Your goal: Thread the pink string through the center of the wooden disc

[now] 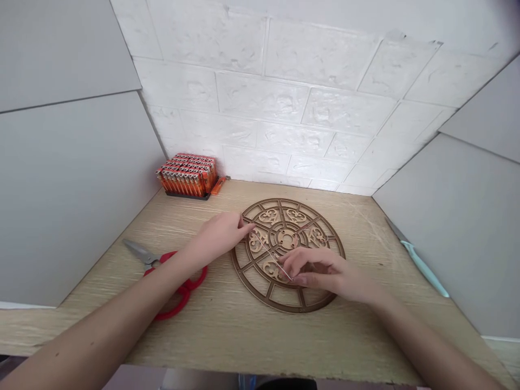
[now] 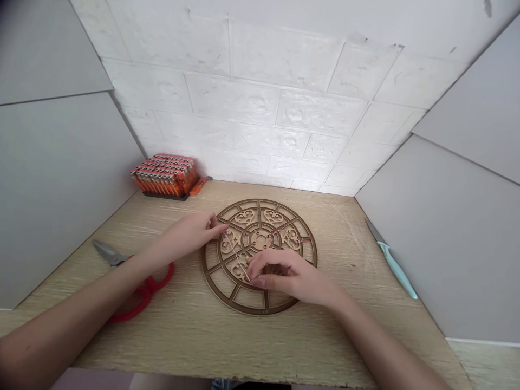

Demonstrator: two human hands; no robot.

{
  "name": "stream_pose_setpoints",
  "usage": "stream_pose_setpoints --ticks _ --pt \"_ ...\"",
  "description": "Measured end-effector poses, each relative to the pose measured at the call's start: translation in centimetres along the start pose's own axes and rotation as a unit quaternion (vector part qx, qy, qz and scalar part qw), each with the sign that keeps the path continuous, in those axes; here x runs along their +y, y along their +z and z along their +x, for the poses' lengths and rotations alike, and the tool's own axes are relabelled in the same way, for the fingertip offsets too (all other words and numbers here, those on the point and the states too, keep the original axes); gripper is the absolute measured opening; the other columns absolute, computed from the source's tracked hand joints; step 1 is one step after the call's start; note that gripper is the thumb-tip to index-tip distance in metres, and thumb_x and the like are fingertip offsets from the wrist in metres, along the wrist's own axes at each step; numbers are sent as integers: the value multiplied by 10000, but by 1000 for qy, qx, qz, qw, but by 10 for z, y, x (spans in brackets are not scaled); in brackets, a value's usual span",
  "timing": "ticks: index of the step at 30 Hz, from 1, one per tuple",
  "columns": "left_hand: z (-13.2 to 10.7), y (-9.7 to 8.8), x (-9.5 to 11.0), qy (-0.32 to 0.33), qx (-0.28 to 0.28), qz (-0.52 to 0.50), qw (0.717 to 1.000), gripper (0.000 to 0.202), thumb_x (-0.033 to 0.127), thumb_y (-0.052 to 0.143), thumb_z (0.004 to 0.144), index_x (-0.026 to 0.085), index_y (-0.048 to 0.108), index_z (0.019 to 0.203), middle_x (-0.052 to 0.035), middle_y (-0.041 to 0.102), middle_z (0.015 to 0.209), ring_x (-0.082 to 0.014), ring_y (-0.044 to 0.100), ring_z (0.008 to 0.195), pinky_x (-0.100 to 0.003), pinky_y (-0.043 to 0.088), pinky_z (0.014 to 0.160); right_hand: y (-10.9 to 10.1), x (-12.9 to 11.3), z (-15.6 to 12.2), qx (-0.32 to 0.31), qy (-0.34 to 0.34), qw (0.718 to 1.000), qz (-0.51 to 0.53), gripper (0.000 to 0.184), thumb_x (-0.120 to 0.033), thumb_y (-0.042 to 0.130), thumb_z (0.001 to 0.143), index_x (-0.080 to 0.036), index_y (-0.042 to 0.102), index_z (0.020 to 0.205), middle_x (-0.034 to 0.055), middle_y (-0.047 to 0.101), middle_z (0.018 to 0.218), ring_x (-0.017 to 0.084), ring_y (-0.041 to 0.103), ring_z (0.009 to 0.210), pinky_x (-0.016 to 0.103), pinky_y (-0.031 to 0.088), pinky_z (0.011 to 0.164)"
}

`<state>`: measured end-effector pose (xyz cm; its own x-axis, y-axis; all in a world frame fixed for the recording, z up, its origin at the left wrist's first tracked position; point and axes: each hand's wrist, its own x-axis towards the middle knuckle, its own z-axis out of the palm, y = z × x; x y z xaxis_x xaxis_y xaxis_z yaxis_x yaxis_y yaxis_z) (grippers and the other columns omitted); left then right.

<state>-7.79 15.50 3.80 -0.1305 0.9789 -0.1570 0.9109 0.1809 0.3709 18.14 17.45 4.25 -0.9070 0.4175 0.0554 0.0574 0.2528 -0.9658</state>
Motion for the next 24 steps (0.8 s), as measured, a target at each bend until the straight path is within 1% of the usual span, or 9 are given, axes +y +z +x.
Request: stream_pose_setpoints --ticks 3,5,7,9,14,18,20,22,24 --pt "2 2 -3 -12 46 20 999 421 563 394 841 200 512 1016 -20 601 894 -168 535 774 -229 284 580 -1 0 -1 -1 11 999 41 67 -217 597 889 -160 624 913 46 623 1048 172 498 1149 349 388 1011" --pt "5 2 -6 -17 57 41 997 378 471 418 850 185 479 1090 -44 594 937 -172 538 809 -231 289 598 -1 1 -2 -1 16 998 62 62 -210 597 888 -159 616 917 55 626 1070 175 478 1183 363 379 1025" --pt "7 3 -9 -4 44 56 997 329 396 441 841 171 500 1074 -59 588 941 -164 534 815 -233 293 613 -2 1 -4 -1 21 996 87 57 -202 587 894 -156 604 921 68 628 1082 176 456 1214 377 370 1035" --pt "8 2 -11 14 28 58 998 304 367 446 833 159 532 1037 -67 585 916 -152 524 794 -232 296 618 -3 1 -4 -2 26 993 114 48 -192 574 898 -154 588 923 78 624 1096 175 447 1228 385 366 1036" --pt "7 1 -9 43 40 51 997 310 352 420 834 157 557 1033 -65 580 883 -142 508 769 -230 297 621 -5 3 -4 -20 27 986 162 26 -176 554 901 -152 547 893 90 568 1194 183 534 1139 401 383 1006" --pt "5 1 -7 52 51 48 996 298 343 415 836 165 575 1014 -52 576 847 -137 507 760 -234 294 619 -8 3 -3 -26 0 991 128 59 -204 552 909 -156 537 878 89 613 1125 177 456 1220 427 324 1048" --pt "6 2 -7 58 62 48 995 286 336 413 839 171 577 1007 -46 579 849 -135 509 762 -233 287 614 -9 3 -3 -28 -14 994 107 71 -210 553 909 -157 536 865 86 623 1104 174 429 1240 429 312 1054" --pt "7 2 -8 60 66 49 995 280 338 415 842 180 578 1006 -38 585 852 -131 509 754 -231 276 603 -9 2 -3 -28 -18 995 99 72 -209 547 913 -156 538 865 83 612 1123 176 439 1228 428 314 1052" --pt "7 1 -9 58 64 50 995 282 354 420 844 186 583 1001 -35 590 847 -129 509 743 -227 264 590 -9 2 -3 -23 -6 995 95 79 -221 549 915 -154 543 873 81 602 1135 177 463 1200 416 333 1039"
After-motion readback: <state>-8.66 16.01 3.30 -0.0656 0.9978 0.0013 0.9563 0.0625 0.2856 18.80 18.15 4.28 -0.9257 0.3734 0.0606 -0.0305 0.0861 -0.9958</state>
